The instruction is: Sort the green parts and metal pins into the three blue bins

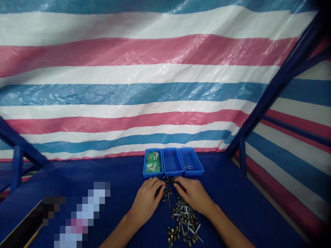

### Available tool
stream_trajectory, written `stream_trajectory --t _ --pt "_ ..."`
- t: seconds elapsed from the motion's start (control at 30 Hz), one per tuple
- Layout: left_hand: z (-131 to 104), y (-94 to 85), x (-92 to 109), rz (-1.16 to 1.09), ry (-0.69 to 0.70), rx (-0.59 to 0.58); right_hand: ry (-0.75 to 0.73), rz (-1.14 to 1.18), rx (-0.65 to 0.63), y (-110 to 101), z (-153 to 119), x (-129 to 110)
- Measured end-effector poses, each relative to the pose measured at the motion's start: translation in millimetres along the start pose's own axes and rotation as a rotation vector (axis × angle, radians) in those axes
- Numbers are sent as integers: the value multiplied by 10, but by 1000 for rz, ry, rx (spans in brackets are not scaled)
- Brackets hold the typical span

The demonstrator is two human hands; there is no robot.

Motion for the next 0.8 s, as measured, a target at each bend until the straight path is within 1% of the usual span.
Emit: stream_trajectory --t 0.07,0.13,0.47,0.8 --pt "-2 9 -9 -4 -4 0 10 -11 -35 14 7 3" --pt "-3 12 -7 -4 -2 0 26 -28 -45 22 13 25" --pt "-1 2 15 -7 -4 -11 83 -147 -24 26 20 119" --pt "-2 -5 15 -2 1 -5 4 -80 -73 13 21 -46"
Point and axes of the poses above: each hand's wrist, its own z-axis towards the middle knuckle, its own y-axis out of the palm, x = y × z, the point moved 7 cm from there along z, towards the middle knuckle, and after that the axes turned 6 degrees about x, right-handed, at the moved point
